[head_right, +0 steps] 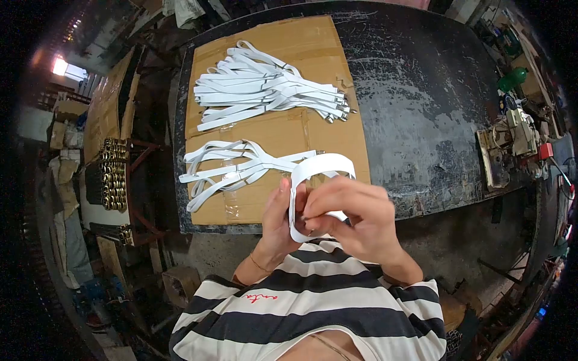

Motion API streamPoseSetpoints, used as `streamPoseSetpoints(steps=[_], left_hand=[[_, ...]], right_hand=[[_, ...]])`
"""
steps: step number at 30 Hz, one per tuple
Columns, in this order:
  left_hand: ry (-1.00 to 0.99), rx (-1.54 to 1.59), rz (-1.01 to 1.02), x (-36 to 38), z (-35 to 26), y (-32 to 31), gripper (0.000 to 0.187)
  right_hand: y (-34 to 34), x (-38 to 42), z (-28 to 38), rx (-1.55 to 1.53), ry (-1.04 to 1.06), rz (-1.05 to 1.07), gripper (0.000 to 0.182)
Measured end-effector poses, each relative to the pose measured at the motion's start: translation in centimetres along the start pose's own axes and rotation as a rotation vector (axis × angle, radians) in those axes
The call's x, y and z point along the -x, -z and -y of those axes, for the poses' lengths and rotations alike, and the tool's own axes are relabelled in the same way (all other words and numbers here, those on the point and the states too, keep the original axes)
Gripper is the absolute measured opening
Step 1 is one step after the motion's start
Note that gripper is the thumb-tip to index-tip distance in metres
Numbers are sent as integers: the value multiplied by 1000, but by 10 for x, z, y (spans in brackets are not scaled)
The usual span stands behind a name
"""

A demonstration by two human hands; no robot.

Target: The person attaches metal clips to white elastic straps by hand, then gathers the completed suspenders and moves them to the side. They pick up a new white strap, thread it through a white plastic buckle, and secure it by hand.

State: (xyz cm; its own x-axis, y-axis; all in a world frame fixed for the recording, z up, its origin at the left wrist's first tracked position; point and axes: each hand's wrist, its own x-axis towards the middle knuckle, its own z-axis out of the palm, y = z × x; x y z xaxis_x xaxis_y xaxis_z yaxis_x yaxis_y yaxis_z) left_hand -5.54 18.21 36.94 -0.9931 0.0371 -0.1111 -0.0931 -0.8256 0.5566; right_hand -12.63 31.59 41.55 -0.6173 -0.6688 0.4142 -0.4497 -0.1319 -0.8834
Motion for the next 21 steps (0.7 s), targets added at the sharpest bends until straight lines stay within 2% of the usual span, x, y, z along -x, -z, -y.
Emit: streamPoseSetpoints(steps=[3, 7, 9, 10, 12, 14, 16, 21], left_hand=[[20, -23, -97, 7, -9, 8, 48], [-17, -84, -173, 15, -23, 7, 44], [-29, -122, -183, 19, -34, 3, 44], [-38, -161, -194, 21, -39, 4, 45], [-84, -207, -187, 27, -44, 12, 45], [-124, -256, -180, 32, -47, 24, 44], [-120, -170, -65, 36, -49, 37, 42], [-155, -315, -57, 42, -61, 43, 41]], right_hand=[[-19, -5, -1, -345, -113, -185, 17], [-42, -9, 0, -288, -66, -213, 20], [-55, -14, 5, -41, -98, -224, 19], [-59, -16, 5, -39, -96, -221, 19], [-66, -19, 2, 234, 138, -189, 19], [-74, -23, 6, 252, 137, -194, 19], [-81, -26, 7, 349, 191, -137, 13], [-94, -32, 8, 449, 262, -134, 12]])
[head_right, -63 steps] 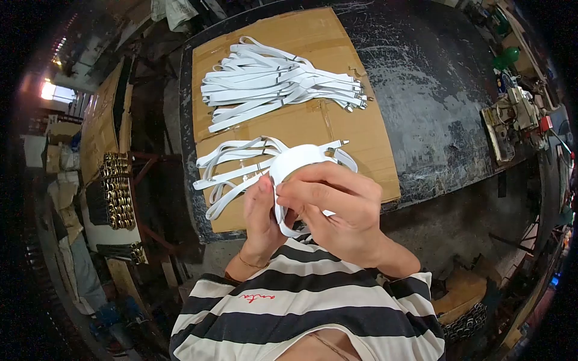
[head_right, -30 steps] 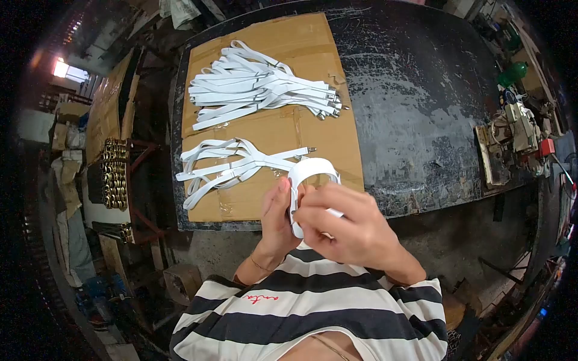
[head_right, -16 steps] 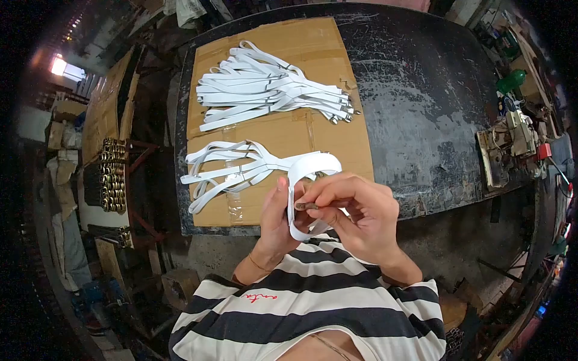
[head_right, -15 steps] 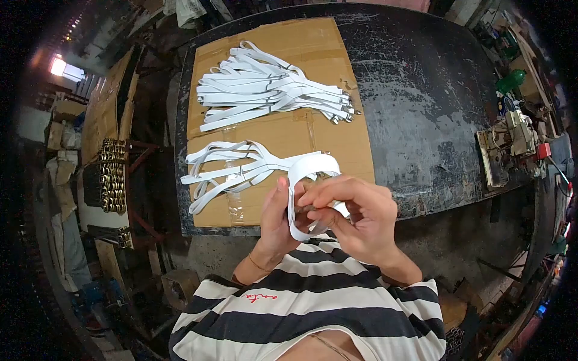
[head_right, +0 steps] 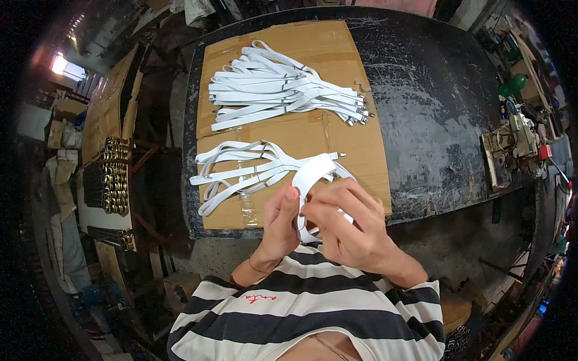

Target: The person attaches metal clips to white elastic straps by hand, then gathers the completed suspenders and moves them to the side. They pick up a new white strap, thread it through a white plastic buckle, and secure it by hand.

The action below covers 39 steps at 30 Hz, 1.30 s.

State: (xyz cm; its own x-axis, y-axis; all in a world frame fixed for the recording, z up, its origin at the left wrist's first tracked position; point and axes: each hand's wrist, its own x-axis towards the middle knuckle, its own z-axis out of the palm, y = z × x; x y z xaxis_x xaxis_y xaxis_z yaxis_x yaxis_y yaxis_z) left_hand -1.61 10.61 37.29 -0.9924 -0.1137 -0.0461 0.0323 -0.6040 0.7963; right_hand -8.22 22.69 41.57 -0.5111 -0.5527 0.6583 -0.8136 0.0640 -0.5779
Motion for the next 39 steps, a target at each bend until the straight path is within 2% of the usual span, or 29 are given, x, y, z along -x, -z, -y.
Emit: streamPoseSetpoints(steps=[6, 8, 9, 10, 13, 15, 17, 20, 26, 32, 39], left_hand=[[-10, -39, -9, 3, 1, 5, 41], [-9, -48, -124, 4, 11, 5, 38], [-13, -46, -125, 4, 15, 8, 38], [-57, 76, -31, 5, 17, 12, 38], [-112, 191, 38, 6, 17, 7, 41], [11, 143, -136, 4, 11, -1, 39], [-6, 130, -107, 5, 17, 6, 40], [-42, 100, -107, 5, 20, 3, 41], [-95, 84, -145, 5, 21, -7, 38], [-144, 125, -117, 3, 25, -7, 38], [-81, 185, -93, 3, 23, -4, 40]], right_hand=[[-21, -4, 1, -58, -144, -68, 9], [-23, -4, 1, -66, -170, -100, 8], [-23, -3, 2, -178, -289, -105, 7], [-22, -2, 2, -292, -407, -109, 6], [-13, -4, 1, -303, -340, -94, 11], [-12, -6, 2, -261, -294, -82, 10], [-9, -6, 1, -92, -153, 16, 12], [-4, -5, 4, 6, -97, 67, 15], [9, 3, 0, 14, -5, 178, 25], [1, 15, -8, -84, 48, 10, 18], [3, 8, -5, -156, -8, -12, 16]])
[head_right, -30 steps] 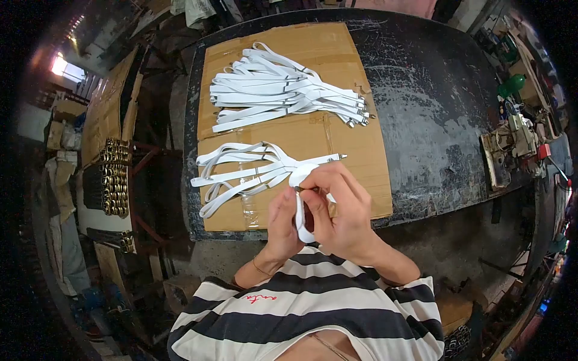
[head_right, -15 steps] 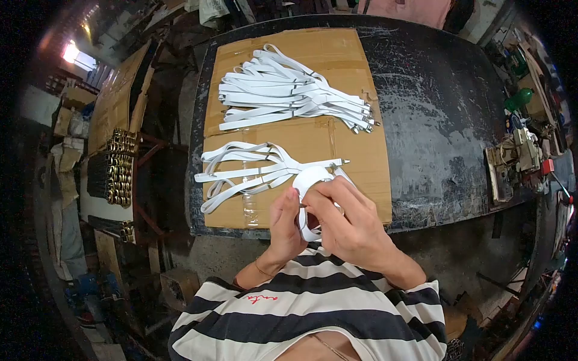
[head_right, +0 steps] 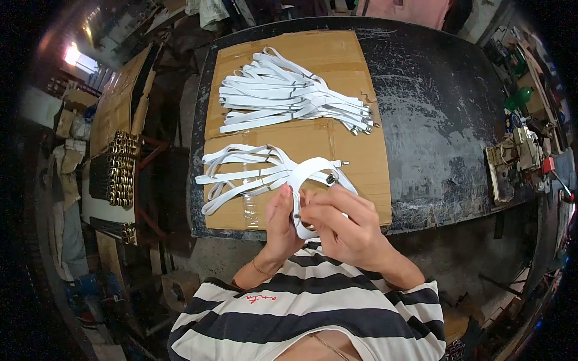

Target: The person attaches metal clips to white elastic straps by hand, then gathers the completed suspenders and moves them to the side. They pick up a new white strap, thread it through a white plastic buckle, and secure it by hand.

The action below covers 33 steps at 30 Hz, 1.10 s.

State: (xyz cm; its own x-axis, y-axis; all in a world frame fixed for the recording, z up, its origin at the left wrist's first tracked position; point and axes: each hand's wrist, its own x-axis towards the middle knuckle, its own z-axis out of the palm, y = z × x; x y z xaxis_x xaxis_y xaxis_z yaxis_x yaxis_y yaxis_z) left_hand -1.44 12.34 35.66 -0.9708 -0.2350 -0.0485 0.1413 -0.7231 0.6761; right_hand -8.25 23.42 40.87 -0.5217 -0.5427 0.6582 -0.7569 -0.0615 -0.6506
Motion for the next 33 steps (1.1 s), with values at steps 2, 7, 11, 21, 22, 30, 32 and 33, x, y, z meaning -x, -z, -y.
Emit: streamPoseSetpoints(steps=[2, 7, 11, 21, 22, 30, 32, 33], left_hand=[[33, -50, -17, 0, -2, -2, 41], [17, -214, -25, 1, -1, -6, 43], [27, -194, -61, -3, 2, -5, 42], [81, -63, -25, -4, 11, 4, 44], [72, -45, -4, -4, 11, 4, 43], [54, -67, -94, -7, 22, -8, 42], [48, -75, -127, -7, 24, -11, 43], [69, -60, -73, -7, 24, -7, 41]], right_hand=[[-1, -5, 3, 49, -89, -19, 14], [-6, -1, 3, 33, -194, -93, 12], [-13, 0, -5, 43, -163, -161, 9], [-3, -1, -2, -3, -244, -123, 10], [-2, -1, -2, 44, -217, -85, 11], [17, 14, -3, 8, -252, 105, 13], [27, 13, -3, -105, -280, 195, 13], [31, 14, -4, -104, -280, 193, 13]])
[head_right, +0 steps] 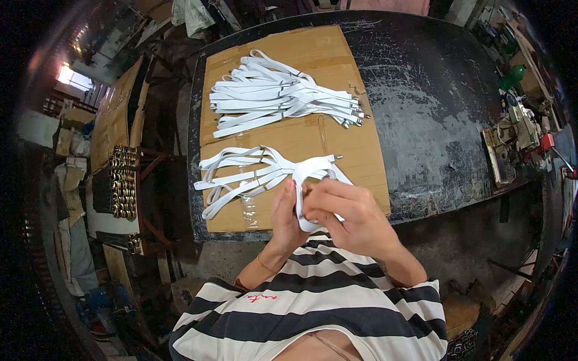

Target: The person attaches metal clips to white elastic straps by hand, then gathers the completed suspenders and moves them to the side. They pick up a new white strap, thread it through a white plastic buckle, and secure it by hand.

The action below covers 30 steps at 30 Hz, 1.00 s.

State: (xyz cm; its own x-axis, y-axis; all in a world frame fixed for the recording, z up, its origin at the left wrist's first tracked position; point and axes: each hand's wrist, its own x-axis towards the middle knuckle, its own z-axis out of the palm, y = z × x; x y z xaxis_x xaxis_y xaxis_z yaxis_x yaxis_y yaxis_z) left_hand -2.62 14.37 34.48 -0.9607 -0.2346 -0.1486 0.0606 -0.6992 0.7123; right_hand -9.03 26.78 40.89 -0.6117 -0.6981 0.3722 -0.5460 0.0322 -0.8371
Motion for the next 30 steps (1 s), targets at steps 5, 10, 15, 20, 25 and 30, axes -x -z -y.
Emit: streamPoseSetpoints(steps=[5, 10, 15, 20, 25, 30], left_hand=[[61, -23, 30, 4, 8, -5, 40], [120, 24, 48, 5, 11, -17, 44], [76, -36, 89, 7, 18, -26, 44], [-56, -227, 120, 12, 26, -33, 45], [-47, -111, 19, 11, 37, -42, 44], [8, -8, 27, 18, 39, -56, 45]], right_hand=[[12, 5, 6, -102, -97, -59, 11], [10, 13, 2, 81, 37, -86, 11], [9, 19, 5, 138, 4, -201, 11], [17, 23, 5, 85, 32, -254, 11], [14, 25, -2, 13, 19, -362, 9], [29, 29, 0, -198, -104, -423, 6]])
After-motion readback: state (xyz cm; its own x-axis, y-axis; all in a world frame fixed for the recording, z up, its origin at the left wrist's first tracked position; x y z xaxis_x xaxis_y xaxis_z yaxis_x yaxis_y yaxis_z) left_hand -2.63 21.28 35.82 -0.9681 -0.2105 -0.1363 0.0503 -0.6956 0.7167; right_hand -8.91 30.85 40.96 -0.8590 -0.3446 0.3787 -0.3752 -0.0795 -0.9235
